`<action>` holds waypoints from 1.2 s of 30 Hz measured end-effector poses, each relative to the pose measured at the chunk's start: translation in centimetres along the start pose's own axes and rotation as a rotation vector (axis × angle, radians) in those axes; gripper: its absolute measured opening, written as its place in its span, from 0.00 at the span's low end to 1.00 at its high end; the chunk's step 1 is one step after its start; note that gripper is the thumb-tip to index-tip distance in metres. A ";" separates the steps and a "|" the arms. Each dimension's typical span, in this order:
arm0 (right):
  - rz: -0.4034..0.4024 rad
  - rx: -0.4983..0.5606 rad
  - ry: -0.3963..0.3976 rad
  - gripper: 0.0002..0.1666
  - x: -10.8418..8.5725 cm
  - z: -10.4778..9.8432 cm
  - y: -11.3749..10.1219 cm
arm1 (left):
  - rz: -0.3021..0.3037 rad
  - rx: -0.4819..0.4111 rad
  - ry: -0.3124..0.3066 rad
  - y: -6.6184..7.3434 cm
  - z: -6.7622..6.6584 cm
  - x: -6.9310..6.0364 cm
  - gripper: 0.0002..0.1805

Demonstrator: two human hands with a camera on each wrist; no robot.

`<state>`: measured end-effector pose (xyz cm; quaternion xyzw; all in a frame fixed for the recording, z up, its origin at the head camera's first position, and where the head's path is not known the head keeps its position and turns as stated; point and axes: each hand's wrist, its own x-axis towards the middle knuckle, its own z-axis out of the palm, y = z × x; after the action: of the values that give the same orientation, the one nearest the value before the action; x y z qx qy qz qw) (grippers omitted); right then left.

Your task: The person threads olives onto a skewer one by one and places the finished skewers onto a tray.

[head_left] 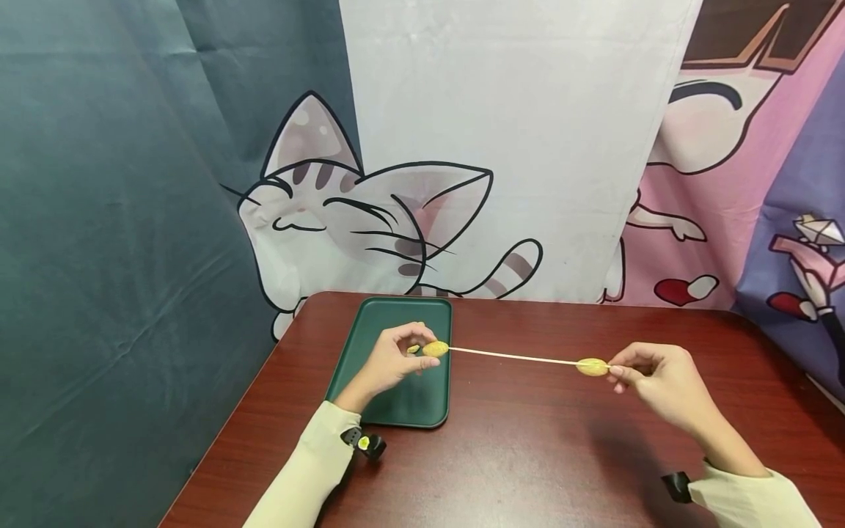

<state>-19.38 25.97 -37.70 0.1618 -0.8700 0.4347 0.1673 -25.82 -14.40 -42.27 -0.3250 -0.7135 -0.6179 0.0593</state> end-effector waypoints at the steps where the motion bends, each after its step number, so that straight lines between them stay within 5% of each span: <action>1: 0.001 -0.002 -0.003 0.09 0.0 0.0 0.0 | 0.000 0.000 -0.003 -0.2 0.0 0.0 0.17; 10: 0.005 -0.029 -0.012 0.09 0.0 -0.1 -0.3 | 0.010 -0.027 -0.034 -0.1 -0.1 0.0 0.16; 25: -0.010 0.012 -0.009 0.09 -0.1 -0.1 0.0 | -0.042 -0.058 0.034 -0.3 0.4 0.1 0.15; 36: -0.012 0.005 0.001 0.09 0.0 -0.1 0.0 | -0.073 -0.086 0.011 -0.3 0.3 0.2 0.18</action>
<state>-19.32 26.08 -37.61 0.1673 -0.8677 0.4361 0.1700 -25.98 -14.02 -42.48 -0.2979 -0.6974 -0.6513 0.0267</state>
